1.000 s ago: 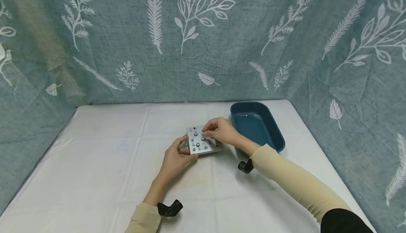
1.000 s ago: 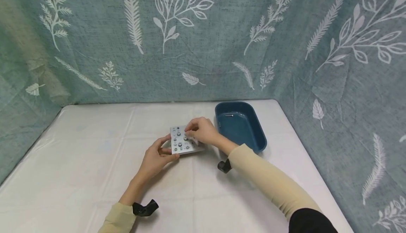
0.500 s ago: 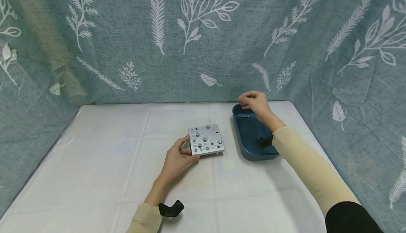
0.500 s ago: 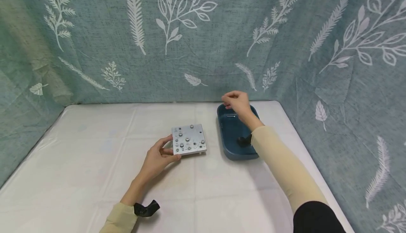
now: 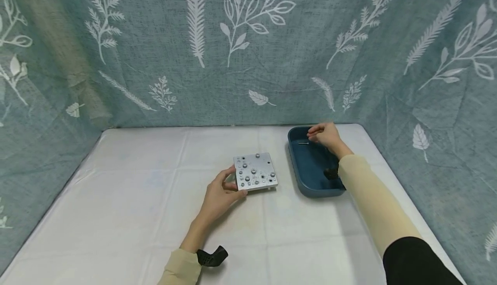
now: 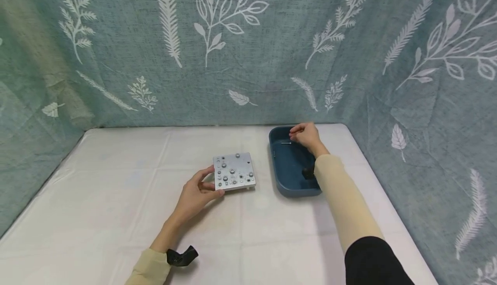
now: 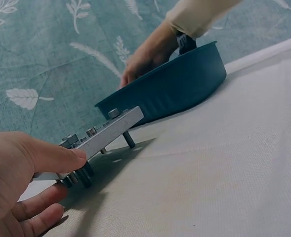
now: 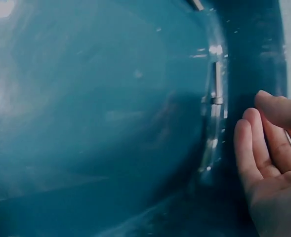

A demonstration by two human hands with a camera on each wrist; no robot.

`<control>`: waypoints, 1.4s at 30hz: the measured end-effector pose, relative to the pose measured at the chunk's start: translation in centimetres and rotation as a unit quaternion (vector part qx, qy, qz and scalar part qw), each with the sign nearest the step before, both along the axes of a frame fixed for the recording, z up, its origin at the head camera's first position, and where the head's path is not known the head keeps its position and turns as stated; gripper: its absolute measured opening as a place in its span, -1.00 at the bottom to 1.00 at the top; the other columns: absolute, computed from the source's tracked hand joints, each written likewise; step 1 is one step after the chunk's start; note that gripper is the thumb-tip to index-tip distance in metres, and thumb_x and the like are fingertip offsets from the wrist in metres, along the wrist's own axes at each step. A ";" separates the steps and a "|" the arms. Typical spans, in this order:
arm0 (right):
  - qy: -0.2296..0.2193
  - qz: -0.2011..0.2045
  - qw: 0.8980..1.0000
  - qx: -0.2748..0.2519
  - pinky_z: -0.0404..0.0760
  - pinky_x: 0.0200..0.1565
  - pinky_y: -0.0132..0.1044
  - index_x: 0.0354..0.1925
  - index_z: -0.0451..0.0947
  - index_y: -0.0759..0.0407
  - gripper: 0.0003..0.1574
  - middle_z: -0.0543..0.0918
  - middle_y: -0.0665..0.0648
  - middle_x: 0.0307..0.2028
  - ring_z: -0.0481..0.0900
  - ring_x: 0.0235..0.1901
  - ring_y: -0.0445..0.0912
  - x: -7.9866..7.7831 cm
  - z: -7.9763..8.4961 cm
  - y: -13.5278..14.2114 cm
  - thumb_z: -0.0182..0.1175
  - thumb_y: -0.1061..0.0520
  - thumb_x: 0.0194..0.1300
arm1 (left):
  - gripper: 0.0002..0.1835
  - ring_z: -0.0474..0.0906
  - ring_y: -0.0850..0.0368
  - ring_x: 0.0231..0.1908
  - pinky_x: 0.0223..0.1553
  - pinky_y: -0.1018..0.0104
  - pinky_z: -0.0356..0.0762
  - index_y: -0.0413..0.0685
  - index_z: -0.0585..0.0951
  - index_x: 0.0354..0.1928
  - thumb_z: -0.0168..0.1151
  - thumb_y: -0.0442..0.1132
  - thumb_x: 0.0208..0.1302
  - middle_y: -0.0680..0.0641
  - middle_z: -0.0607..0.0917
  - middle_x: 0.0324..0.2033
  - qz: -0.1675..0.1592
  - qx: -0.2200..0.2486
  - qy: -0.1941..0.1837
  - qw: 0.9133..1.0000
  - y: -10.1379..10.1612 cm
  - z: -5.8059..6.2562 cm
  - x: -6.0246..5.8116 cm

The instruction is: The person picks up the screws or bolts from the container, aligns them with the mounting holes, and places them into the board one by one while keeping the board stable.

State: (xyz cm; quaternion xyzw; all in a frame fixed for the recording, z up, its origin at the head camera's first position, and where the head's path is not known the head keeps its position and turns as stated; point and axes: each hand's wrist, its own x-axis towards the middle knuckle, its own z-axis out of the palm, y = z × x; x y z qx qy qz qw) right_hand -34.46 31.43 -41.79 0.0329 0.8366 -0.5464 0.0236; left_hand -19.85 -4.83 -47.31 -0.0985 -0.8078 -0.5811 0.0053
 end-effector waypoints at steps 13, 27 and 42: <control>0.003 -0.018 0.995 0.100 0.63 -0.17 -0.18 -0.07 0.60 0.50 -0.73 0.69 0.34 -0.21 0.69 -0.24 0.05 0.5 -1.5 0.3 0.29 0.43 0.23 | -0.15 0.66 0.07 -0.26 -0.22 0.20 0.58 -0.11 0.35 0.40 0.53 -0.35 0.04 -0.19 0.41 0.30 -0.009 0.018 -0.011 1.000 0.3 0.0 0.0; 0.048 -0.022 0.989 0.141 0.55 -0.34 -0.34 -0.18 0.63 0.47 -0.73 0.71 0.32 -0.28 0.66 -0.27 0.13 0.8 -2.3 0.0 0.40 0.43 0.10 | -0.15 0.66 0.08 -0.29 -0.22 0.18 0.58 -0.11 0.35 0.40 0.52 -0.35 0.04 -0.19 0.44 0.27 -0.002 0.016 -0.007 1.000 0.2 0.2 0.1; 0.072 -0.003 0.976 0.205 0.58 -0.26 -0.13 -0.28 0.67 0.35 -0.82 0.71 0.22 -0.38 0.64 -0.36 0.05 0.2 -2.5 -0.6 0.44 0.35 0.10 | -0.15 0.65 0.10 -0.28 -0.22 0.19 0.57 -0.10 0.35 0.41 0.52 -0.34 0.05 -0.18 0.45 0.25 0.002 0.012 -0.005 1.000 0.0 0.2 0.2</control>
